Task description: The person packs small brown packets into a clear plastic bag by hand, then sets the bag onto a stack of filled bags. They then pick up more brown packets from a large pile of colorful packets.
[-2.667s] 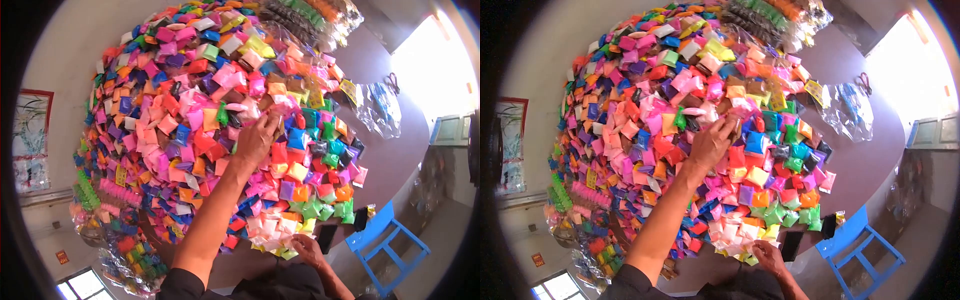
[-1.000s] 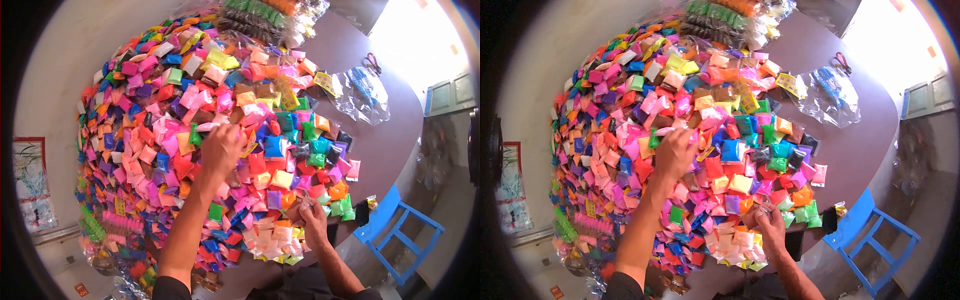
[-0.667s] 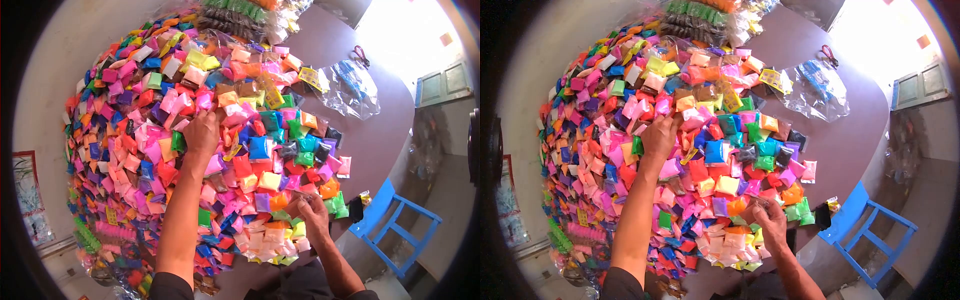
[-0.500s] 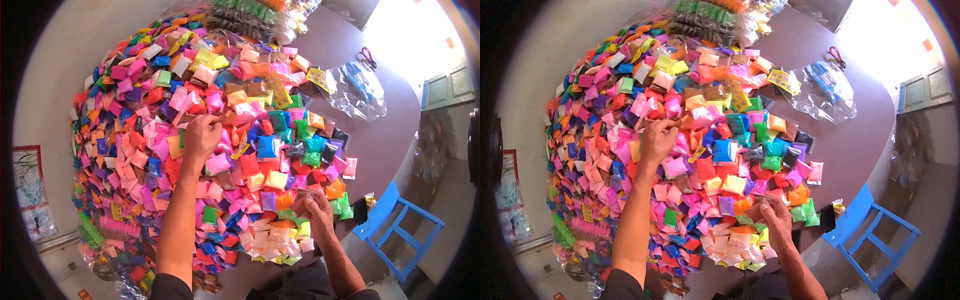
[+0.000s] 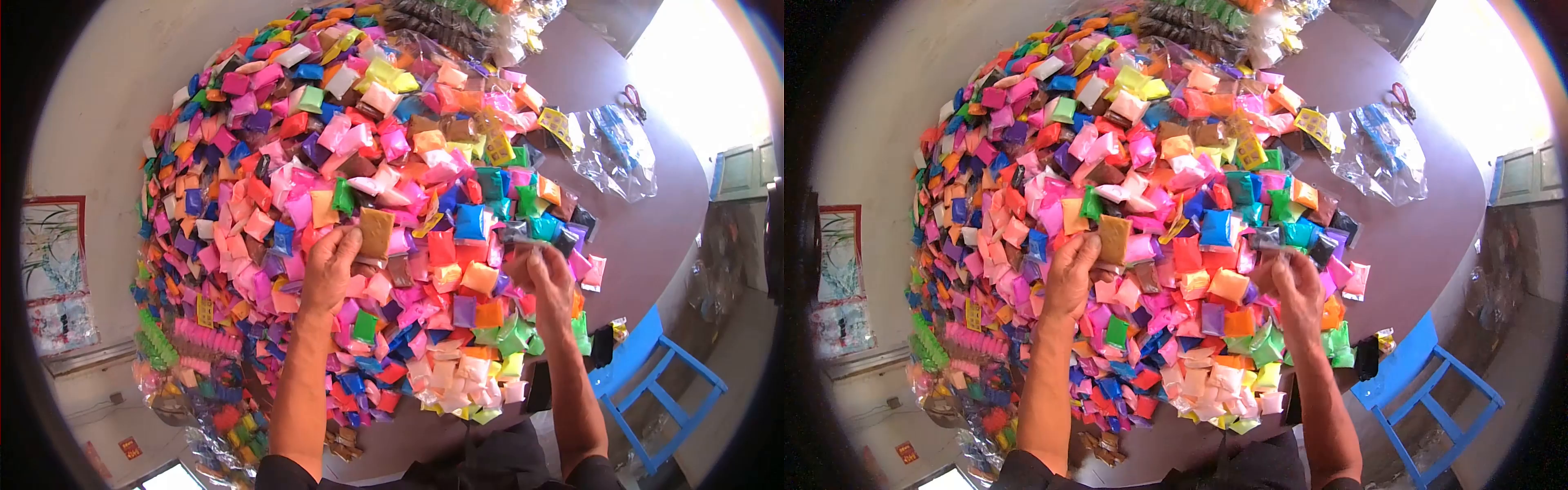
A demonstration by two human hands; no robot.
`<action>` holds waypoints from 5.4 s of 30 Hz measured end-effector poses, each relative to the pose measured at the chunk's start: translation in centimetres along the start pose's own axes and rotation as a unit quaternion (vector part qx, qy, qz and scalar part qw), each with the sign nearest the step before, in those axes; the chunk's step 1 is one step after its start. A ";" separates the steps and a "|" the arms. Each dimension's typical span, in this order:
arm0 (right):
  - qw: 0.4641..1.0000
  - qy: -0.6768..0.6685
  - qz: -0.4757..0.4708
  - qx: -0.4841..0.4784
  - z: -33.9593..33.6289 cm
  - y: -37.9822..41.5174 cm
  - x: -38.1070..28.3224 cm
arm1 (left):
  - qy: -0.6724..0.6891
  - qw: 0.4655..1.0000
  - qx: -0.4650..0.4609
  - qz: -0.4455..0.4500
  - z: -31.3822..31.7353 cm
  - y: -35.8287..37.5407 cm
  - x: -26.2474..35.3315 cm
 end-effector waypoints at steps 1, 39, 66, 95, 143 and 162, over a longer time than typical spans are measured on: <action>1.000 0.012 -0.012 -0.013 0.4 -0.9 -0.5 | 0.005 1.000 -0.001 -0.003 -0.2 0.6 -0.6; 0.965 0.193 -0.172 0.036 -3.7 -0.1 2.1 | 0.112 0.864 0.376 -0.317 -32.0 51.6 -43.6; 0.933 0.341 -0.109 -0.026 3.7 8.8 6.4 | -0.384 0.892 -0.040 0.236 3.4 20.1 -9.0; 0.990 0.044 0.011 -0.136 15.4 -2.7 -1.7 | -0.572 0.670 0.091 0.465 -0.6 -1.2 2.0; 0.948 0.010 0.240 -0.209 6.4 15.4 9.8 | -0.025 0.992 -0.022 -0.123 3.4 20.0 -14.9; 0.956 -0.029 0.283 -0.075 1.7 16.6 11.9 | -0.572 0.782 -0.058 0.241 -1.4 17.6 -14.9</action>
Point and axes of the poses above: each hand's wrist, its own y-axis away from the middle knuckle, its own z-axis out of the palm, x = y × z, the point moved 7 cm from there along -y, towards the middle knuckle, and after that the axes turned 11 degrees about x, right-handed, at the moved point
